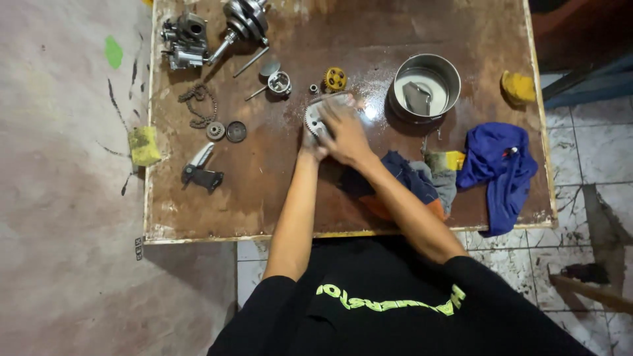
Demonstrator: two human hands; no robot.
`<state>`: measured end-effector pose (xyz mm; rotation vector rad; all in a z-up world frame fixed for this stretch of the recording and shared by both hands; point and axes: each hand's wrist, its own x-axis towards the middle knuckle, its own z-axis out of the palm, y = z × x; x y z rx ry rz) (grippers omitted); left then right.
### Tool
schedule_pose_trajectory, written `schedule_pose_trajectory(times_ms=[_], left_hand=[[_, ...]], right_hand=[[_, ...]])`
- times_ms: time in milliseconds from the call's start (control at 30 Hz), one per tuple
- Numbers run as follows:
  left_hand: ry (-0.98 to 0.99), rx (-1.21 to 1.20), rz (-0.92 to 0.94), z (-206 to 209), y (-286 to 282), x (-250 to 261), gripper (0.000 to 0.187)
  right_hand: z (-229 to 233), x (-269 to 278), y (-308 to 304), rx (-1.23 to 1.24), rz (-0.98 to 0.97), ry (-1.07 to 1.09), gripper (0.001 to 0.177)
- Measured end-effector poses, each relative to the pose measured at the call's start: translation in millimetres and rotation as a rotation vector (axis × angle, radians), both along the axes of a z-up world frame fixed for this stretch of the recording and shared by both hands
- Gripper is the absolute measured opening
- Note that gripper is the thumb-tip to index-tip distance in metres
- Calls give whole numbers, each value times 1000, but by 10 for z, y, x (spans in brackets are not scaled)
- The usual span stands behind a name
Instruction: The person scrubs a metal gear with a brush, dipping it into a container of liquid. They then scrub a metal piston with the same brush and liquid. The person wipes the gear and piston with a cloth and places them on the table.
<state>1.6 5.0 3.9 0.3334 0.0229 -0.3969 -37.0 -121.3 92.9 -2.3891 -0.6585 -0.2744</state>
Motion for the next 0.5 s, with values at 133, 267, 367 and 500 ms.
schedule_pose_trajectory(times_ms=[133,267,367,500], left_hand=[[28,41,40,-186,35,-57,68],[-218,27,14,-510,48,83,62],[-136,-27,4,-796,138,180,63],[-81,15,47,-1070,135,387,61]], right_hand=[[137,-136,-2,-42,134,-213,68],[-157,49,-173,7,92,-96,59],[-80,-20,-249,13,142,-144,63],[-256,35,-307,-81,246,-128,62]])
